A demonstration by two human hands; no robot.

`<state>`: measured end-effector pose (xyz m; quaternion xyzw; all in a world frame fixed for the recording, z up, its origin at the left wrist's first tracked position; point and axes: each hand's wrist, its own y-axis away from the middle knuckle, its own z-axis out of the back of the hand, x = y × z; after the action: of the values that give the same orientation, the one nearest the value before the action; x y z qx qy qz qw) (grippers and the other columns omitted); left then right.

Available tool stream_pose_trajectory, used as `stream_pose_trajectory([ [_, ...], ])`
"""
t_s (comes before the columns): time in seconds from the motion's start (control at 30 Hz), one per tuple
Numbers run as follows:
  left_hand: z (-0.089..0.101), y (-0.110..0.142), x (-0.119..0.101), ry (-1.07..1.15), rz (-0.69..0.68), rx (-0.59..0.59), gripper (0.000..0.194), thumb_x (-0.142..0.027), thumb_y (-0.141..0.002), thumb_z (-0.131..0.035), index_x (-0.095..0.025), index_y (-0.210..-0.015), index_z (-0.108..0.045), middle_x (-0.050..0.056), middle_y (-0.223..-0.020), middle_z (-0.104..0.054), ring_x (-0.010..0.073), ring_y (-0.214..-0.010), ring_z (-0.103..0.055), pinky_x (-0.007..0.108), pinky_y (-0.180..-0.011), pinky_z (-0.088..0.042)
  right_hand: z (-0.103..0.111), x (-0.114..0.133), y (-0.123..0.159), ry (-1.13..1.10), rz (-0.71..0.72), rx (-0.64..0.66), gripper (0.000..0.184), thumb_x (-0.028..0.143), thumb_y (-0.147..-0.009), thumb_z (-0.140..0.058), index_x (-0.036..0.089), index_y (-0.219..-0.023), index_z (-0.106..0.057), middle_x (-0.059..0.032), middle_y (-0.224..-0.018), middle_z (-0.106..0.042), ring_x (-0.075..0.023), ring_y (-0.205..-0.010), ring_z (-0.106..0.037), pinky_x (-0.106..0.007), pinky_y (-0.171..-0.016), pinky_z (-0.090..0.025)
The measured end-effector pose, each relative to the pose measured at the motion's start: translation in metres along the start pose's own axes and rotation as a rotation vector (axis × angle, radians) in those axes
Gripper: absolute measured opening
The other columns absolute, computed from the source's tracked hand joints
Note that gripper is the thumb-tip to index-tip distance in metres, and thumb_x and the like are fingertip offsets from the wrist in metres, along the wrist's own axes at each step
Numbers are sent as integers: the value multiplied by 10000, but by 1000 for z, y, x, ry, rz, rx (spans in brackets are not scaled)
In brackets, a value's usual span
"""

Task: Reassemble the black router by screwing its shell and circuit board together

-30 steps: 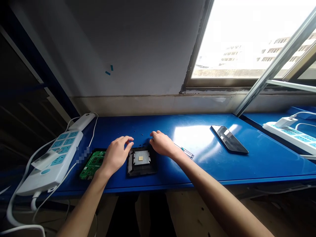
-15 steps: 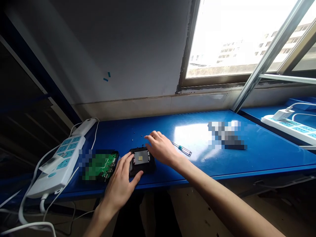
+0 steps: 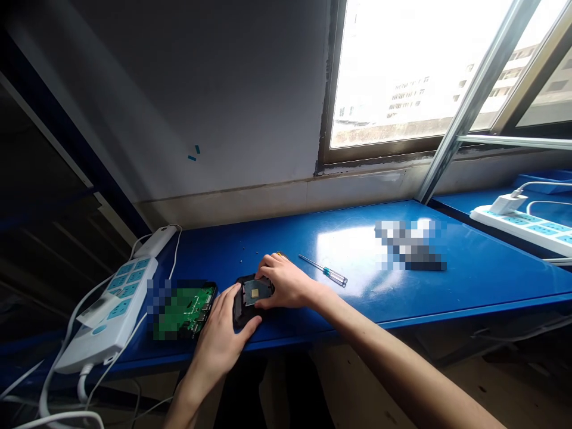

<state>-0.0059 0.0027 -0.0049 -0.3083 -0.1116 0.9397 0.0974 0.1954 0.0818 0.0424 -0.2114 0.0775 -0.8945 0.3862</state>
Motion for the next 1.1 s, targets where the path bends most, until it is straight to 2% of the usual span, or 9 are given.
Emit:
stream_pose_trajectory([
  [0.17, 0, -1, 0, 13, 15, -19, 635, -447, -887, -611, -224, -1438, -388, 134, -1470, -497, 311, -1387, -457, 507, -1097, -454, -10, -5, 8, -18, 74, -159, 506, 465, -771, -778, 163, -1156, -650, -125, -1149, -634, -268, -1021, -589, -441, -913, -522],
  [0.3, 1, -1, 0, 64, 10, -25, 636, -410, -871, -642, -236, -1430, -395, 131, -1455, -508, 312, -1380, -464, 521, -1109, -434, -16, -5, 15, 40, 125, -316, 482, 490, -845, -697, 176, -1205, -631, -142, -1129, -635, -280, -1001, -592, -457, -858, -547],
  [0.4, 3, -4, -2, 70, 66, -28, 640, -391, -873, -644, -233, -1437, -386, 132, -1446, -517, 318, -1372, -470, 530, -1103, -437, -17, -4, 17, 75, 185, -383, 483, 499, -865, -675, 175, -1220, -624, -149, -1110, -649, -283, -979, -603, -484, -883, -543],
  [0.47, 6, -9, -4, 52, 60, -58, 613, -341, -893, -617, -222, -1444, -375, 131, -1453, -507, 303, -1385, -453, 516, -1118, -425, -17, -3, 18, 94, 207, -398, 489, 505, -868, -672, 178, -1228, -621, -149, -1111, -655, -283, -971, -609, -504, -913, -533],
  [0.53, 9, -14, -5, 41, -10, -76, 588, -273, -910, -586, -233, -1453, -362, 113, -1472, -484, 272, -1397, -436, 483, -1133, -416, -16, -2, 18, 110, 215, -404, 492, 511, -869, -670, 177, -1227, -621, -149, -1112, -657, -281, -961, -612, -507, -917, -534],
  [0.63, 15, -24, -4, 43, -145, -17, 564, -225, -919, -579, -291, -1445, -385, 64, -1441, -513, 234, -1355, -477, 434, -1114, -441, -15, -2, 19, 138, 239, -406, 504, 508, -871, -673, 146, -1218, -624, -157, -1097, -657, -275, -950, -611, -490, -912, -541],
  [0.73, 20, -32, -1, 51, -237, 45, 509, -221, -920, -595, -301, -1400, -445, 43, -1363, -576, 226, -1282, -526, 417, -1086, -460, -14, -1, 19, 164, 255, -390, 506, 507, -872, -675, 141, -1219, -624, -154, -1080, -654, -271, -949, -607, -453, -876, -555],
  [0.9, 28, -40, 0, 57, -305, 66, 452, -172, -867, -657, -280, -1286, -528, 18, -1267, -620, 222, -1189, -544, 395, -1029, -480, -14, -1, 19, 167, 267, -390, 477, 495, -881, -667, 155, -1212, -616, -144, -1078, -644, -265, -943, -601, -448, -855, -560],
  [1.1, 42, -44, 1, 66, -343, 24, 456, -187, -823, -717, -308, -1237, -571, 0, -1205, -631, 227, -1135, -541, 379, -963, -484, -8, -2, 22, 127, 205, -370, 499, 472, -859, -698, 146, -1223, -596, -150, -1133, -615, -265, -985, -583, -452, -875, -551],
])
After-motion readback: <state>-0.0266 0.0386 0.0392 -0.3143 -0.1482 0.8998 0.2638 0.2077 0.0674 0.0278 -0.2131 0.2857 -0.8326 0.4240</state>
